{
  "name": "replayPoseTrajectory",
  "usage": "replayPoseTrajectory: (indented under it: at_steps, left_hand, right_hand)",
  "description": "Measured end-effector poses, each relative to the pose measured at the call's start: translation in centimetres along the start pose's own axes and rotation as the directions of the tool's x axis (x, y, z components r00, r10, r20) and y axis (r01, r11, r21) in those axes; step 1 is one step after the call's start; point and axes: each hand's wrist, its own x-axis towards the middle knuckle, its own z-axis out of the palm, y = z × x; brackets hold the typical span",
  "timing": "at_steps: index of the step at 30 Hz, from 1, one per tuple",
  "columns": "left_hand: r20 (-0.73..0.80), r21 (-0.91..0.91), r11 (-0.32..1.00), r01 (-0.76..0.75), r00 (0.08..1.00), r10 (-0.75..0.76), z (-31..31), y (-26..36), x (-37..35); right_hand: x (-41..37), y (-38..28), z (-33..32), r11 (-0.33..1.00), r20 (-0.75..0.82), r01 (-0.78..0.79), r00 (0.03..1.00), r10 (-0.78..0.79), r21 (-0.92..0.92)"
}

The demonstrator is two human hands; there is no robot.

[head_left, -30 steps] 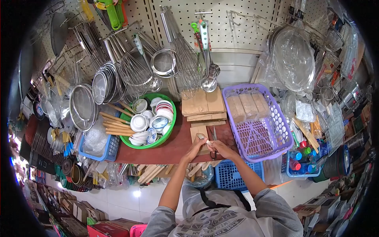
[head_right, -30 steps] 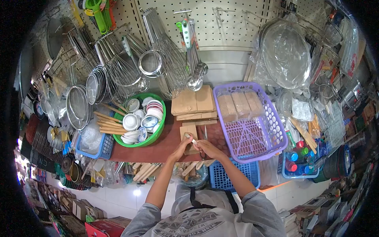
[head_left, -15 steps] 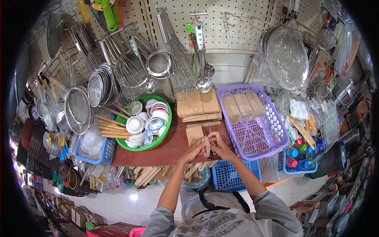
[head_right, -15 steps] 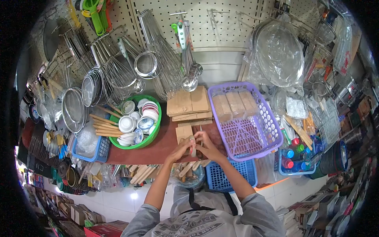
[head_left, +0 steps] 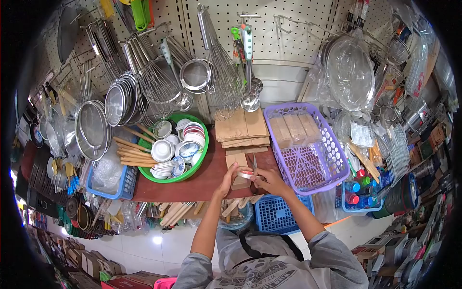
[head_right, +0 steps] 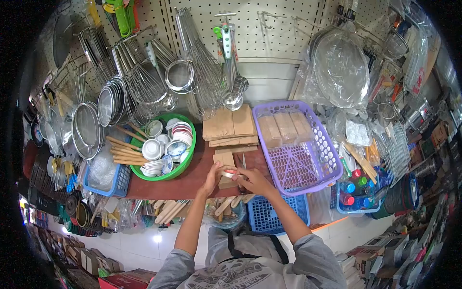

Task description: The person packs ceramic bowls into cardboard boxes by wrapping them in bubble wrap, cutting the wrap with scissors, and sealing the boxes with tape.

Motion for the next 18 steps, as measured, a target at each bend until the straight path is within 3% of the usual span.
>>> replayPoseTrajectory:
  at_steps: [1,4,6,9,12,16,18]
  left_hand:
    - [-0.041,0.009,1.0,-0.012,0.999,0.013,0.2,0.0,-0.1]
    - [0.059,0.23,0.958,-0.173,0.985,0.164,-0.4,-0.3,0.3]
    - [0.059,0.244,0.955,-0.17,0.985,0.16,-0.2,0.0,0.0]
    - [0.02,0.246,0.949,-0.199,0.979,0.201,0.1,-0.1,-0.1]
    - [-0.049,0.175,0.967,-0.187,0.979,0.198,-0.2,-0.9,0.2]
    - [-0.054,0.086,0.971,-0.223,0.972,0.228,-0.7,-2.1,1.3]
    - [-0.064,0.183,0.954,-0.238,0.965,0.254,-0.7,-1.9,1.0]
  right_hand:
    - [0.1,0.0,0.1,1.0,-0.015,0.019,1.0,-0.019,0.006]
    - [0.5,0.3,0.6,0.993,-0.059,0.103,0.993,-0.099,0.065]
    - [0.8,0.6,1.2,0.967,-0.086,0.19,0.98,-0.178,0.168]
    - [0.7,0.1,1.8,0.925,-0.008,0.026,1.0,-0.025,0.38]
    - [1.0,0.7,2.0,0.909,0.065,-0.016,0.998,-0.012,0.417]
    - [2.2,1.1,2.2,0.915,-0.006,0.028,1.0,-0.028,0.402]
    - [3.2,2.5,2.7,0.929,-0.045,0.057,0.998,-0.043,0.365]
